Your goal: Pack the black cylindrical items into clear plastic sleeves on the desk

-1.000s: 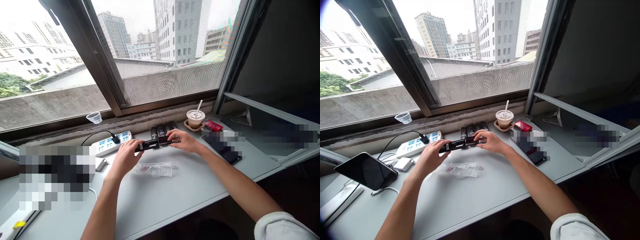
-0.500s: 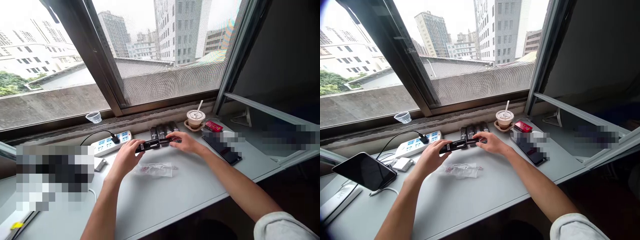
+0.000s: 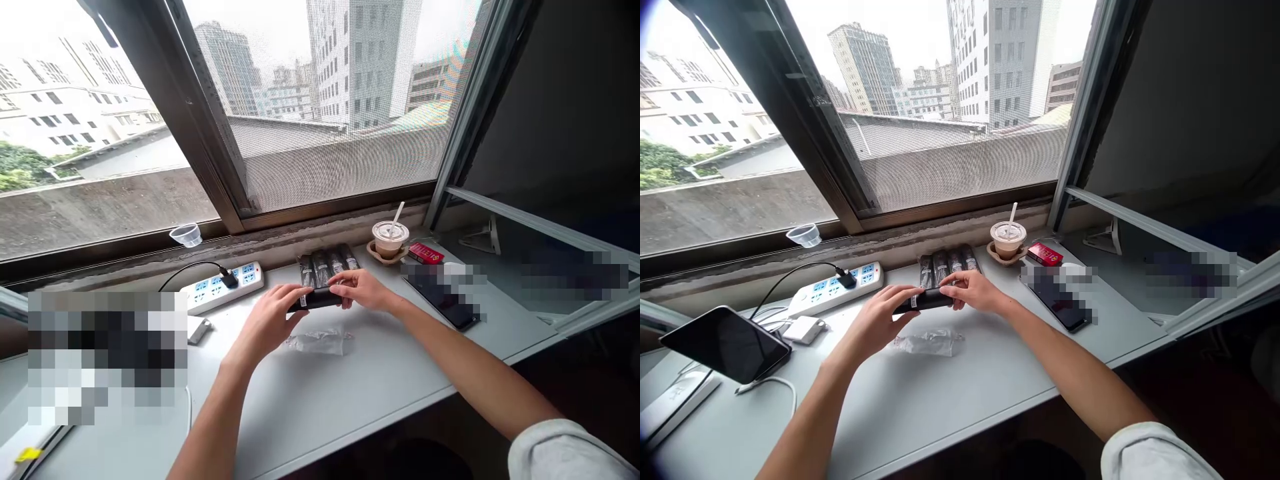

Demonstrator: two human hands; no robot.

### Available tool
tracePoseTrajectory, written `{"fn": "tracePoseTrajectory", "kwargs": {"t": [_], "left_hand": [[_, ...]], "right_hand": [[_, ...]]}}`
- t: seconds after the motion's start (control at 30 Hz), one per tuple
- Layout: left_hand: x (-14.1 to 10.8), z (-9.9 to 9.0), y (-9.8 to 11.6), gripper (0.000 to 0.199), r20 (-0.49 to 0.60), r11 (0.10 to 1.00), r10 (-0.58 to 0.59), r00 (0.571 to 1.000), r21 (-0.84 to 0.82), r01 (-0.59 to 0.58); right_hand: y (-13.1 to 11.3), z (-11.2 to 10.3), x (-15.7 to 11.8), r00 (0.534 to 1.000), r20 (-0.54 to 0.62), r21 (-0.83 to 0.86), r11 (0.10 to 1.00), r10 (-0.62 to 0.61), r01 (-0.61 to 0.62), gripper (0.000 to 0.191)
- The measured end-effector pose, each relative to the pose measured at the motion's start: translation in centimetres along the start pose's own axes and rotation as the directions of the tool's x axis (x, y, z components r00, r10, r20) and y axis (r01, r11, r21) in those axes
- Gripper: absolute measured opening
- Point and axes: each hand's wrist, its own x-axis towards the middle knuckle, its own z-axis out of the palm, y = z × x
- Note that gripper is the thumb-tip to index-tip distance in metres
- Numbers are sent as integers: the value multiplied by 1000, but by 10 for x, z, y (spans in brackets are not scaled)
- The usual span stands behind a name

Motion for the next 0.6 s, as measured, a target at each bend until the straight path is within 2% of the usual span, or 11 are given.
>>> {"fn": "tracePoseTrajectory", "kwargs": {"t": [0.13, 0.27, 0.37, 0.47, 0.53, 0.6], "left_hand": [[2, -1, 7, 39, 4, 995, 62, 998, -80, -61], [2, 3, 10, 37, -20, 991, 91, 996, -97, -93], [4, 9, 15, 38, 3, 994, 82, 997, -75, -82], [7, 12, 25, 41, -6, 988, 156, 988, 2, -156], [9, 9, 31, 40, -77, 979, 201, 976, 52, -198], [8, 2, 35, 40, -108, 983, 179, 978, 59, -174]], "right_hand": [[7, -1, 0, 995, 98, 40, 999, -5, 1, 49], [9, 2, -1, 990, 139, 31, 1000, -5, 1, 47], [5, 1, -1, 980, 197, 54, 998, -27, 17, 45], [1, -5, -2, 957, 290, 93, 995, -11, -17, 51], [-2, -12, -2, 960, 281, 99, 994, 16, -45, 54], [-5, -21, -3, 979, 200, 140, 988, 32, -60, 59]]}}
